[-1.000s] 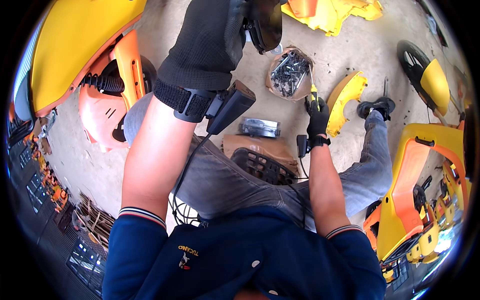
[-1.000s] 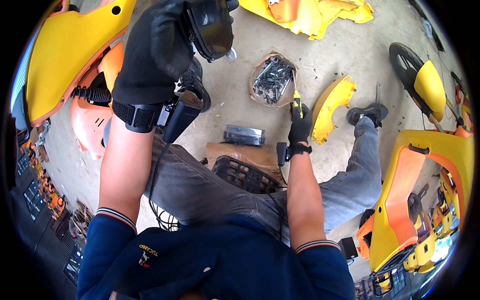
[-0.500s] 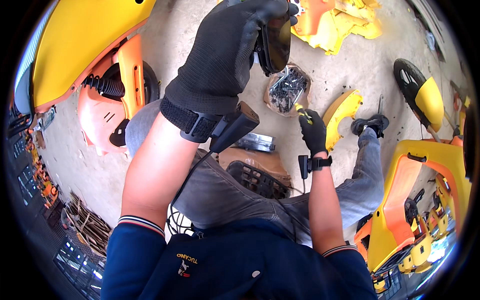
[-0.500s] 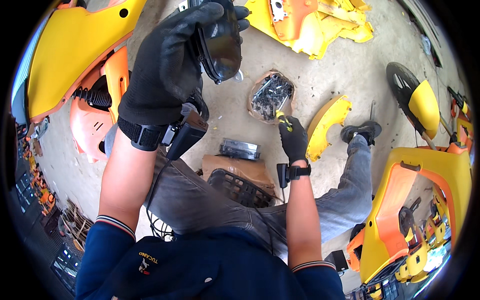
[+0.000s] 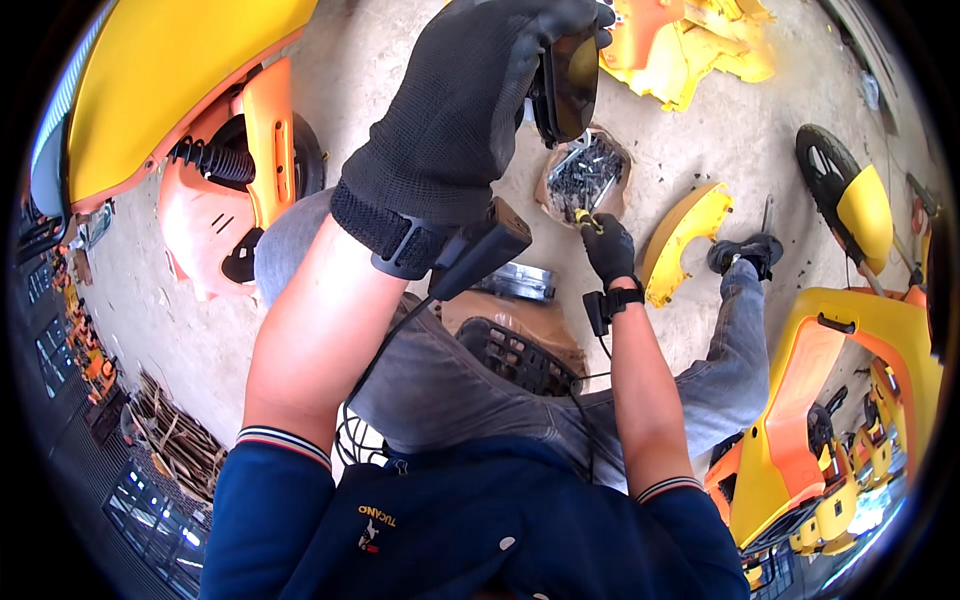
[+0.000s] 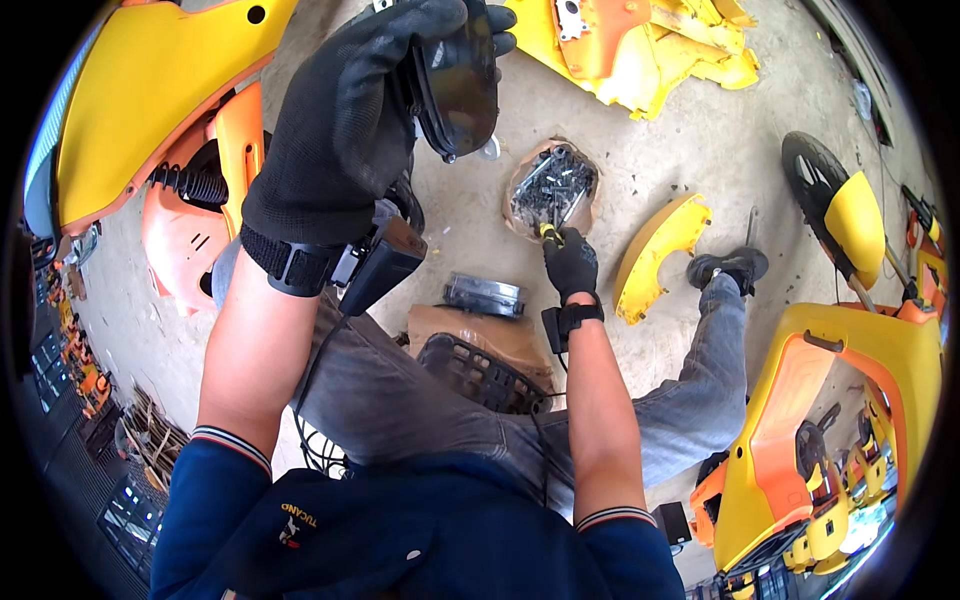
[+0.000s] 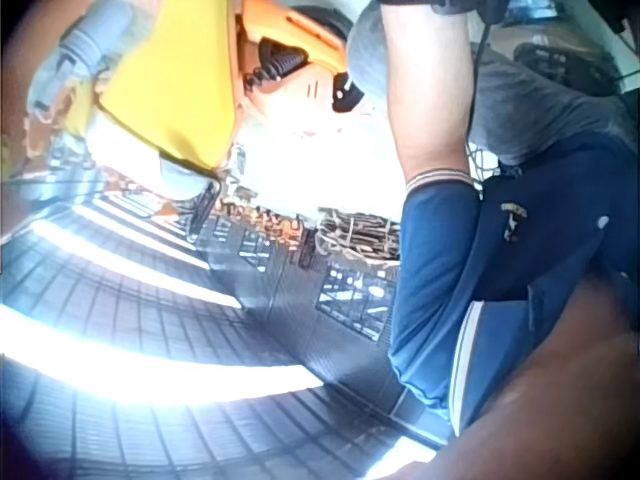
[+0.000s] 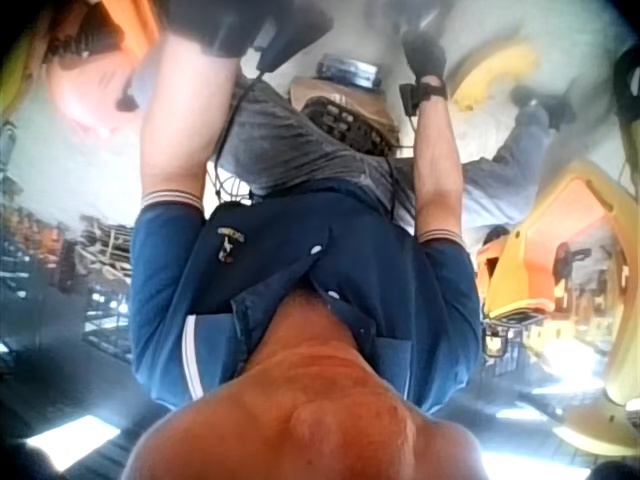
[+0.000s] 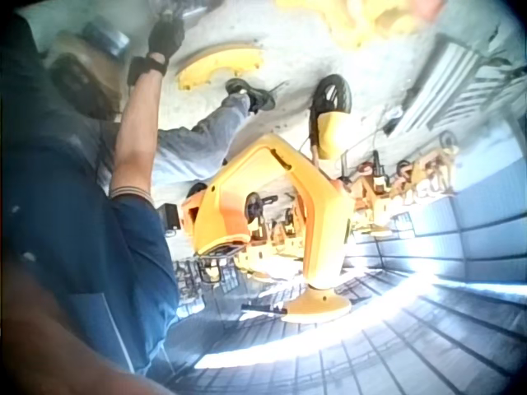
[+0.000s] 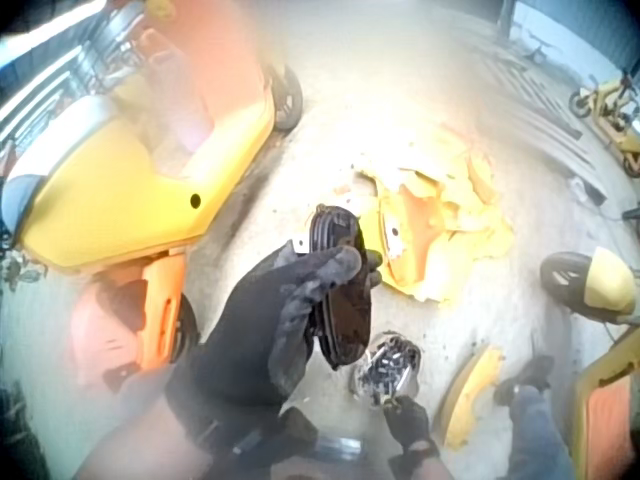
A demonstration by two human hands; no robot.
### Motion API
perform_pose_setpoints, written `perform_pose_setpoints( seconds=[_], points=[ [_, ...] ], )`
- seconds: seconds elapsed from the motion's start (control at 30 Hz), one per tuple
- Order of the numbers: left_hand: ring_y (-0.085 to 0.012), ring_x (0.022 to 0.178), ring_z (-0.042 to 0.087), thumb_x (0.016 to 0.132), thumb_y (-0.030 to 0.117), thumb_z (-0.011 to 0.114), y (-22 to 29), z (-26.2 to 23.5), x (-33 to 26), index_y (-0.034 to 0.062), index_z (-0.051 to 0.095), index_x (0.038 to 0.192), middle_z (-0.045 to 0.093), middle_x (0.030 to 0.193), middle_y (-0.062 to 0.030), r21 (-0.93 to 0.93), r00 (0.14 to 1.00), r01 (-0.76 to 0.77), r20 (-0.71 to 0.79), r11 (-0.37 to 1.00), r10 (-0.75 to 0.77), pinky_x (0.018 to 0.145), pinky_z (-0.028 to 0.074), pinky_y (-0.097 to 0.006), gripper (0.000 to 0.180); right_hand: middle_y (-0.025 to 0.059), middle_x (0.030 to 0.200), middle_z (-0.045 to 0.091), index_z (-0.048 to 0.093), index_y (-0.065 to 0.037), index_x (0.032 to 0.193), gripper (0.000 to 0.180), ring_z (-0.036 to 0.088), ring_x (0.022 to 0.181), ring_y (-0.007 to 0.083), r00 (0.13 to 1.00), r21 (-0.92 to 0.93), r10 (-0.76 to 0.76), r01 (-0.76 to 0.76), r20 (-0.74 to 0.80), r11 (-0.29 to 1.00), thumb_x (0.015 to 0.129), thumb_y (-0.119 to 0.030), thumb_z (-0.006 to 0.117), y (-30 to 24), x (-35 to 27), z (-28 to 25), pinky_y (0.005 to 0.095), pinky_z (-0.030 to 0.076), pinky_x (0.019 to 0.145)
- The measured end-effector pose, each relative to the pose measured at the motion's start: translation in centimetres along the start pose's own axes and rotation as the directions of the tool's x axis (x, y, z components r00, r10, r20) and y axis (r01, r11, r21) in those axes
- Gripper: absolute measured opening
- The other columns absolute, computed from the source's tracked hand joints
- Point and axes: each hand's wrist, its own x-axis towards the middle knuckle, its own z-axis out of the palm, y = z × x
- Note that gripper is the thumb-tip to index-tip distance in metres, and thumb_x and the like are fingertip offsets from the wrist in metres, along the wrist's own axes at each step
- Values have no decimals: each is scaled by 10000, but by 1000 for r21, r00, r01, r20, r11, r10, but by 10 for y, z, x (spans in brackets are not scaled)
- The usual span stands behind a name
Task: The person sits on the floor and assembles a metal bracket onto an orange scooter body panel using a screwdriver. They align the bracket, insert screws, and tighten them to secure the component.
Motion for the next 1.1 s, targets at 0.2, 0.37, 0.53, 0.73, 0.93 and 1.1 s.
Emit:
perform_pose_setpoints(
  seconds=[0.2, 0.37, 0.53, 0.73, 0.93, 1.1],
  points=[
    [-89, 724, 573, 978, 217, 632, 5, 8, -7, 75, 625, 1020, 599, 816, 14, 56, 1000, -29, 10, 998, 28, 654, 442, -230, 148, 225, 1023, 715, 682, -27, 1116, 375, 683, 978, 383, 999, 68, 28, -29, 17, 997, 880, -318, 680, 3, 2, -3, 455, 531, 857],
    [-98, 715, 574, 964, 206, 650, 4, 8, -6, 65, 619, 1013, 599, 826, 7, -16, 1000, 7, -15, 1000, -7, 635, 448, -238, 153, 221, 1019, 714, 692, -35, 1073, 362, 680, 973, 391, 999, 79, 32, -34, 20, 996, 893, -346, 657, 0, -2, -7, 469, 530, 852],
    [-104, 712, 577, 979, 193, 621, 5, 13, -3, 58, 615, 1002, 594, 829, -1, -36, 999, 26, -36, 999, -27, 628, 453, -237, 137, 242, 1022, 704, 695, -27, 1066, 355, 680, 970, 395, 987, 96, 107, -119, 117, 988, 888, -332, 660, 3, -4, -9, 472, 532, 840],
    [-101, 741, 571, 1013, 198, 549, -6, -14, 6, 67, 611, 1012, 585, 839, -8, -219, 962, 47, 272, 975, 15, 646, 446, -225, 145, 83, 837, 678, 650, -18, 1159, 324, 643, 725, 241, 972, 651, 220, -114, -84, 750, 960, -274, 634, -7, -27, -39, 371, 538, 727],
    [-139, 848, 609, 1032, 225, 516, 6, 19, -6, 47, 620, 1121, 636, 970, -49, 104, 997, -61, -48, 993, 66, 730, 487, -260, 225, 137, 904, 673, 626, 58, 1142, 389, 620, 783, 210, 871, 613, 424, -196, -250, 765, 973, -292, 616, 62, -16, 6, 349, 496, 725],
    [-274, 1118, 647, 1026, 215, 516, -12, -23, 0, -8, 558, 1332, 647, 1254, -181, 540, 941, -336, 175, 771, 288, 978, 514, -352, 381, 255, 971, 704, 668, 30, 1030, 454, 676, 925, 399, 802, 322, 579, -514, -147, 795, 934, -411, 619, 105, 0, 55, 480, 510, 796]
  ],
)
